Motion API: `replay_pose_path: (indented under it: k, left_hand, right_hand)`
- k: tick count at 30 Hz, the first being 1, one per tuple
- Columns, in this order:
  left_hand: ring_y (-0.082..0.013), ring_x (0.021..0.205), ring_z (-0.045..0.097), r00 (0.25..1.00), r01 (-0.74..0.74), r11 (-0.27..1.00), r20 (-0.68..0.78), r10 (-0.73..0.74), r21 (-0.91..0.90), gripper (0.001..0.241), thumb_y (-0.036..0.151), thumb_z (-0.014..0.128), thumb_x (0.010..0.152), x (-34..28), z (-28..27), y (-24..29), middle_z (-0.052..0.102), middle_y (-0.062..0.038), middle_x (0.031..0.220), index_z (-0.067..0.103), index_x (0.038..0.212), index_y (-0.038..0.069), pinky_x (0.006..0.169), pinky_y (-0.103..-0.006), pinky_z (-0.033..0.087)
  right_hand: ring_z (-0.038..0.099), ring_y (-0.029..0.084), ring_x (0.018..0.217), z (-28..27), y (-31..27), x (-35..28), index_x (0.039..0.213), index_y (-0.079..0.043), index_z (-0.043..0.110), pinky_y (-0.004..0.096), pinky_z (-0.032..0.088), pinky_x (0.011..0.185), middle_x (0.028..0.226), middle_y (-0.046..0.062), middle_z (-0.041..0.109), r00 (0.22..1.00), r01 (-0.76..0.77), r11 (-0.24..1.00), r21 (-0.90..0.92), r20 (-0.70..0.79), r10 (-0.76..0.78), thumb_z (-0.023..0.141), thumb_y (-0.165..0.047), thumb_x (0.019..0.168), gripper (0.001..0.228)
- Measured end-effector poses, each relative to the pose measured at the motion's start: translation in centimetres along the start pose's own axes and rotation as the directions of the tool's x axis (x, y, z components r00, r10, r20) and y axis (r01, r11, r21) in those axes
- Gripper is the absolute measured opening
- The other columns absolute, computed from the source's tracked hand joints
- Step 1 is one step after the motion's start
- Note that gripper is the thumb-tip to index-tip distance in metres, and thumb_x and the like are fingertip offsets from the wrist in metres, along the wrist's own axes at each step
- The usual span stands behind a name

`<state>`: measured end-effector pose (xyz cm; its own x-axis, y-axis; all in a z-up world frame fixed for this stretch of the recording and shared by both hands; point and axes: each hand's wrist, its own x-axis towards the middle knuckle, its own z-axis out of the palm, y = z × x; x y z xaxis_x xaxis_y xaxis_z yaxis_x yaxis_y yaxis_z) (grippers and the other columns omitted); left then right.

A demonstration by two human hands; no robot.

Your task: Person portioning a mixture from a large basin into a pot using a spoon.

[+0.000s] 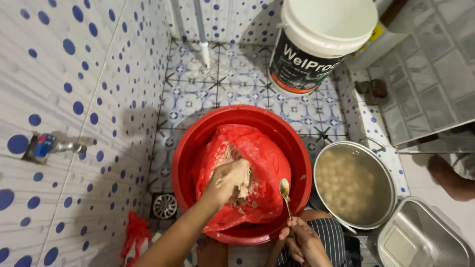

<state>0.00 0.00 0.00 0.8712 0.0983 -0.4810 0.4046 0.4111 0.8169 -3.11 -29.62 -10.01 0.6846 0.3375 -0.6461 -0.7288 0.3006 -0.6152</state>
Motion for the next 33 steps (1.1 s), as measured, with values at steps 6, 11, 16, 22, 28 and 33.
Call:
replay_pose_path:
  k: [6,11,16,22,28,33]
  left_hand:
    - [-0.0609,0.114,0.063,0.986,0.165,0.797,0.074,-0.15,-0.582,0.019,-0.009,0.052,0.092,2.6,-0.7,-2.7,0.063,-0.044,0.112,0.065,0.105,-0.017,0.107,-0.0629,0.053]
    - [-0.0476,0.095,0.068,0.993,0.111,0.891,0.024,-0.112,-0.44,0.013,-0.004,0.061,0.087,2.4,-0.4,-2.8,0.067,-0.035,0.093,0.068,0.09,-0.013,0.092,-0.0537,0.062]
    - [-0.0611,0.105,0.066,0.984,0.119,0.812,-0.041,-0.174,-0.572,0.016,-0.026,0.049,0.083,4.7,-1.4,-6.6,0.06,-0.053,0.099,0.056,0.096,-0.03,0.101,-0.0629,0.057]
    - [-0.0628,0.115,0.061,0.953,0.246,0.622,0.066,-0.297,-0.743,0.011,-0.001,0.054,0.098,3.5,-1.2,-4.9,0.06,-0.036,0.096,0.057,0.089,-0.007,0.105,-0.0777,0.047]
    - [-0.0097,0.044,0.045,0.995,0.085,0.962,0.028,-0.095,0.259,0.024,0.019,0.071,0.101,-0.9,0.3,0.0,0.063,-0.005,0.068,0.062,0.083,0.005,0.038,-0.0213,0.038]
    - [-0.0575,0.126,0.058,0.949,0.312,0.733,0.156,-0.275,-0.604,0.02,0.013,0.054,0.096,2.8,-0.4,-3.8,0.062,-0.037,0.131,0.066,0.09,-0.001,0.108,-0.0626,0.05]
  right_hand:
    - [0.022,0.012,0.029,-0.4,0.1,-0.2,0.102,0.001,0.055,0.026,0.018,0.023,0.08,0.032,0.071,0.996,0.083,0.986,-0.148,-0.008,-0.085,0.043,-0.016,0.108,0.022]
    - [0.023,0.011,0.03,2.8,-1.7,-1.7,0.099,0.002,0.057,0.025,0.017,0.025,0.078,0.028,0.073,0.984,0.167,0.961,-0.221,-0.022,-0.176,0.047,-0.014,0.106,0.02]
    - [0.025,0.009,0.031,3.0,-2.1,-1.8,0.1,0.002,0.058,0.024,0.019,0.026,0.077,0.027,0.074,0.972,0.232,0.937,-0.262,0.034,-0.231,0.047,-0.013,0.106,0.019]
    - [0.043,0.012,0.047,6.4,-5.7,-4.3,0.107,0.0,0.077,0.023,0.033,0.041,0.075,0.011,0.072,0.903,0.392,0.722,-0.571,0.089,-0.42,0.057,-0.011,0.102,0.024]
    - [0.074,0.008,0.073,10.6,-9.1,-6.9,0.113,-0.007,0.075,0.022,0.06,0.071,0.091,0.003,0.079,0.644,0.548,0.097,-0.831,0.346,-0.682,0.061,-0.018,0.097,0.024]
    - [0.07,0.011,0.068,13.4,-9.8,-8.0,0.122,-0.004,0.069,0.025,0.058,0.069,0.085,0.005,0.074,0.452,0.6,-0.295,-0.743,0.62,-0.641,0.064,-0.007,0.095,0.028]
